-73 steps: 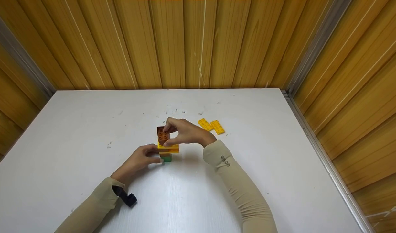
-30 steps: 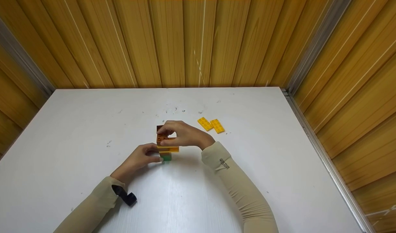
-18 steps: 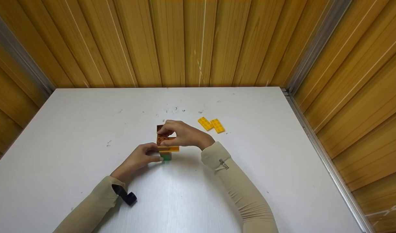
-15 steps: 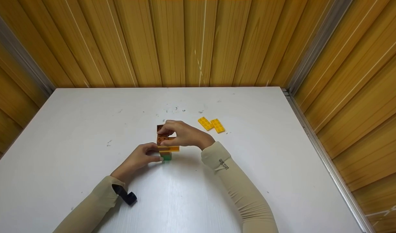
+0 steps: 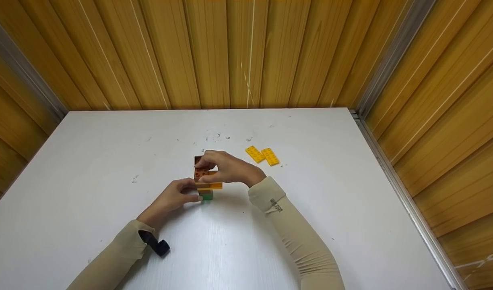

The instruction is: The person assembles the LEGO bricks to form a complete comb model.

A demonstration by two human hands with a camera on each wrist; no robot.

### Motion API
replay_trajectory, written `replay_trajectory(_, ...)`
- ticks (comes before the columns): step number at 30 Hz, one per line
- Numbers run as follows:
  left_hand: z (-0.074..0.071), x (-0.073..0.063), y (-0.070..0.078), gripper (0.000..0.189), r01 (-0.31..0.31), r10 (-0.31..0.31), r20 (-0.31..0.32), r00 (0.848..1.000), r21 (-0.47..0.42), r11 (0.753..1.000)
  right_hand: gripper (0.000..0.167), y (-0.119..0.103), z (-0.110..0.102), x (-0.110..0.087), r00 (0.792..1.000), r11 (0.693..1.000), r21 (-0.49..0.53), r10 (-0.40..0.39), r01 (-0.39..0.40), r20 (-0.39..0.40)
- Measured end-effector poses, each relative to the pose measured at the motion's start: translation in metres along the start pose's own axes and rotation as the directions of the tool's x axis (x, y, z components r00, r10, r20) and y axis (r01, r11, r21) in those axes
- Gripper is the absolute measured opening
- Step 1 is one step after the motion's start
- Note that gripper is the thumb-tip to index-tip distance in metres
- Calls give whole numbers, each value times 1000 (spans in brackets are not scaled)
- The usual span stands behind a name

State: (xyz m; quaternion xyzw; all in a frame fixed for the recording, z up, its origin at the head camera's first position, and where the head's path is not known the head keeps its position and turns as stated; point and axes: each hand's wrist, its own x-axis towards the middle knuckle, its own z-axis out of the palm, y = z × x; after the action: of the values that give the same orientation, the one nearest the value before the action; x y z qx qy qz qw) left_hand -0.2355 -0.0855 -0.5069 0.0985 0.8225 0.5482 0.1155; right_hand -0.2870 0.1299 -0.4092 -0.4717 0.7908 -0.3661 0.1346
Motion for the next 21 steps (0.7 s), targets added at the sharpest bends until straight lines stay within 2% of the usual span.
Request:
replay_trajectory(9, 0, 1, 0, 34, -9, 9, -5, 1000, 8, 1000, 32, 1, 0, 1, 1000, 1000, 16, 22, -22, -3)
replay_trajectory(14, 0, 1, 0, 34, 9, -9, -6, 1000, 18, 1000, 32, 0, 0, 0, 1000, 999, 21, 26, -26, -6)
replay_trajectory(21, -1, 0, 0, 35, -68, 68, 3, 998, -6, 998, 30, 3, 0, 1, 1000, 999, 21, 28, -28, -14)
